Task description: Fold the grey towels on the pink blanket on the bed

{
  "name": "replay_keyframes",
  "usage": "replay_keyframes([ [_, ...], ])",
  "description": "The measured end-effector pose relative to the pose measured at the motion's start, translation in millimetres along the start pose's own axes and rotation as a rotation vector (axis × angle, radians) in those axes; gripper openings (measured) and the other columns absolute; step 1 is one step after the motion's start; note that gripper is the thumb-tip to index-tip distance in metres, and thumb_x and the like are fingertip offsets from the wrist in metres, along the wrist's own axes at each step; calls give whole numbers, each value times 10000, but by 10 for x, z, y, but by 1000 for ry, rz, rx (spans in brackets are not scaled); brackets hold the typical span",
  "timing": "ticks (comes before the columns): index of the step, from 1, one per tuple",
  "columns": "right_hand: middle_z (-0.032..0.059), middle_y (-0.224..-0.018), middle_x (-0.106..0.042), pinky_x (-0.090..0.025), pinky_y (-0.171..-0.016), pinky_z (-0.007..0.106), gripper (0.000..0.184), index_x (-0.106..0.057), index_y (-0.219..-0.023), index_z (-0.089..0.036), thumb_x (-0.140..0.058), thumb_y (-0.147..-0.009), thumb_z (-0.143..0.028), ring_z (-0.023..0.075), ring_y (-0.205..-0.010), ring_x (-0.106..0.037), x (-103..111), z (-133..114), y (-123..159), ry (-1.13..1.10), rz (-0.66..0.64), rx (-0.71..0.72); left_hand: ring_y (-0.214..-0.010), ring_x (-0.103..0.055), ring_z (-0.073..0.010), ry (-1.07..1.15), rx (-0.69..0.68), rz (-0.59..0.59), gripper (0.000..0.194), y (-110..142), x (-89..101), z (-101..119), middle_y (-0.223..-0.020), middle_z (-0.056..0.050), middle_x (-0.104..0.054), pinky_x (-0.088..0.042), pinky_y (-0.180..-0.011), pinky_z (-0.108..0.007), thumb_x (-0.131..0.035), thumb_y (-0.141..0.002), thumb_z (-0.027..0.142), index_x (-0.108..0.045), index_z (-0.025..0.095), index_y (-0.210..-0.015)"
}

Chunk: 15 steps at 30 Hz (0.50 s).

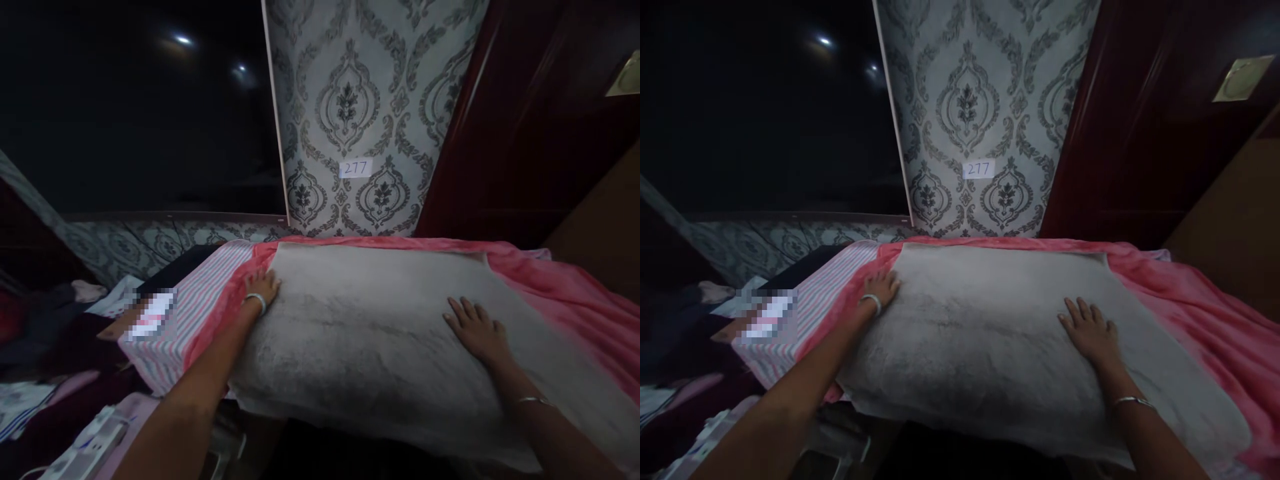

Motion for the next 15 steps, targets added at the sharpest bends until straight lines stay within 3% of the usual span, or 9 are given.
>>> replay_keyframes([
  [4, 64, -1656, -264, -302, -1137, 624, 675, -314, -1589, -279, -154, -992, -550, 340, -1491, -280, -53, 27, -28, 13, 9, 1, -1548, -181, -273, 54, -282, -50, 614, -203, -102, 682, -1678, -44, -239, -179, -1227, -543, -294, -991, 536, -325, 320, -1565],
  [7, 58, -1658, -259, -301, -1140, 624, 691, -314, -1590, -269, -151, -982, -554, 339, -1493, -278, -84, 48, -40, 19, 11, 5, -1547, -192, -249, 68, -341, -108, 598, -396, -209, 920, -1664, -3, -279, -170, -1235, -528, -320, -983, 543, -355, 352, -1549],
  [10, 56, -1660, -253, -292, -1142, 639, 713, -309, -1592, -253, -138, -969, -554, 347, -1499, -264, -99, 71, -43, 7, 6, 7, -1549, -181, -277, 73, -279, -118, 614, -641, -255, 799, -1676, -40, -235, -160, -1226, -568, -293, -991, 528, -328, 314, -1566],
  [15, 62, -1636, -314, -321, -1122, 657, 746, -363, -1570, -253, -138, -949, -601, 363, -1481, -301, -140, 124, -51, -41, 43, 35, -1538, -208, -295, 78, -175, -120, 598, -990, -238, 327, -1664, -61, -271, -183, -1219, -556, -265, -1011, 491, -345, 265, -1560],
])
Point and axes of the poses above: each hand's wrist, its own y-axis away from the middle knuckle, its own x-axis out of the back of the hand, z = x × y, the point moved 2 cm from there along -y, towards the middle knuckle
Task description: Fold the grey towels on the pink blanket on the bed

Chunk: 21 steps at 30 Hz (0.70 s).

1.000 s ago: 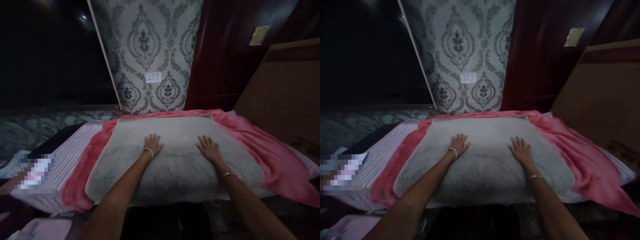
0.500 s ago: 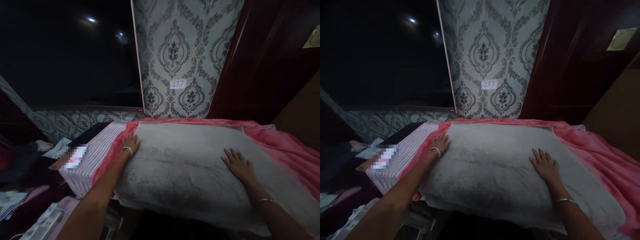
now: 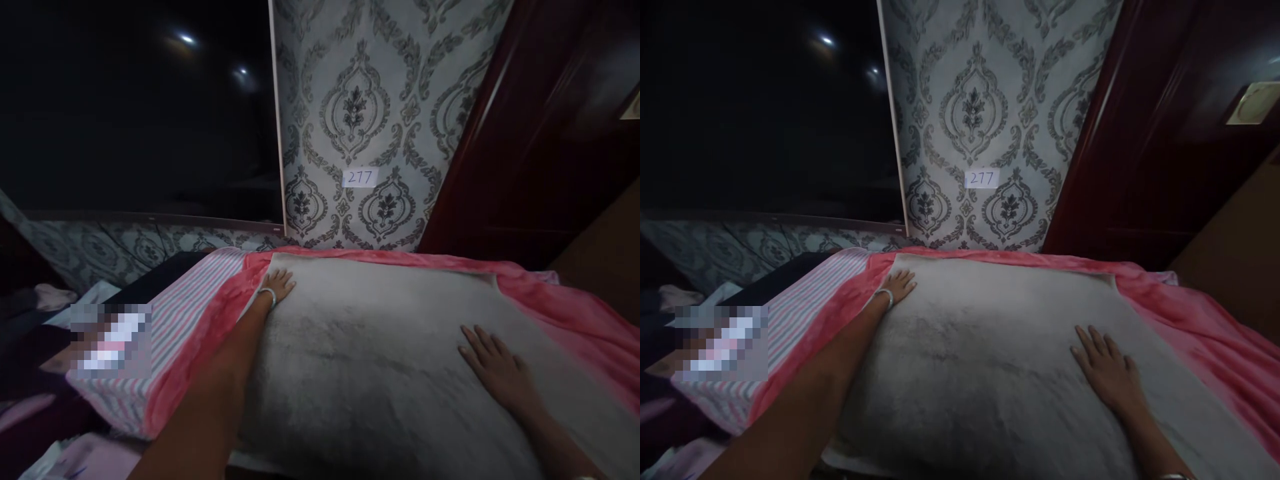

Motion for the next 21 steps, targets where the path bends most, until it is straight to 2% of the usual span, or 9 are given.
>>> replay_keyframes([
  [3, 62, -1627, -334, -321, -1118, 662, 757, -379, -1561, -260, -142, -935, -614, 366, -1475, -314, -57, 33, -9, -7, 32, 5, -1537, -194, -322, -5, 59, 39, 606, -78, 43, -181, -1672, -77, -243, -141, -1222, -574, -234, -1023, 464, -327, 217, -1568],
  [7, 37, -1629, -333, -309, -1132, 646, 763, -382, -1557, -286, -125, -926, -629, 350, -1481, -309, -127, 61, -19, -19, 74, -4, -1545, -140, -362, -30, 191, 98, 643, -165, 71, -197, -1681, -102, -197, -105, -1206, -647, -281, -1001, 507, -331, 212, -1570],
  [8, 33, -1629, -332, -303, -1137, 642, 770, -378, -1559, -288, -121, -924, -640, 347, -1483, -307, -141, 69, -21, -21, 77, -9, -1553, -102, -353, -36, 174, 123, 657, -192, 75, -159, -1687, -99, -174, -103, -1211, -642, -299, -993, 521, -324, 214, -1574],
  [10, 36, -1627, -335, -301, -1139, 643, 787, -372, -1562, -288, -122, -915, -661, 345, -1483, -308, -170, 89, -25, -19, 81, -7, -1565, -47, -312, -43, 41, 146, 668, -257, 69, -56, -1696, -74, -138, -98, -1228, -601, -327, -985, 532, -300, 236, -1583],
  [13, 43, -1617, -356, -308, -1131, 652, 789, -375, -1558, -296, -145, -903, -670, 343, -1476, -324, -219, 137, -33, -8, 107, 11, -1562, -110, -260, -35, -137, 87, 614, -392, 41, 50, -1682, -22, -215, -103, -1239, -553, -323, -998, 500, -315, 286, -1574],
  [17, 25, -1616, -357, -316, -1131, 653, 772, -367, -1558, -325, -169, -896, -669, 341, -1471, -335, -288, 212, -39, -26, 124, 18, -1548, -170, -281, -16, -77, 79, 591, -641, 43, -35, -1665, -32, -271, -104, -1226, -588, -296, -1007, 466, -326, 287, -1569],
  [21, 32, -1593, -394, -326, -1129, 655, 740, -377, -1550, -363, -209, -896, -666, 350, -1462, -351, -298, 243, -28, -65, 151, 17, -1519, -246, -330, 23, 33, 135, 621, -841, 60, -191, -1657, -104, -286, -215, -1193, -603, -264, -1001, 504, -332, 267, -1571],
])
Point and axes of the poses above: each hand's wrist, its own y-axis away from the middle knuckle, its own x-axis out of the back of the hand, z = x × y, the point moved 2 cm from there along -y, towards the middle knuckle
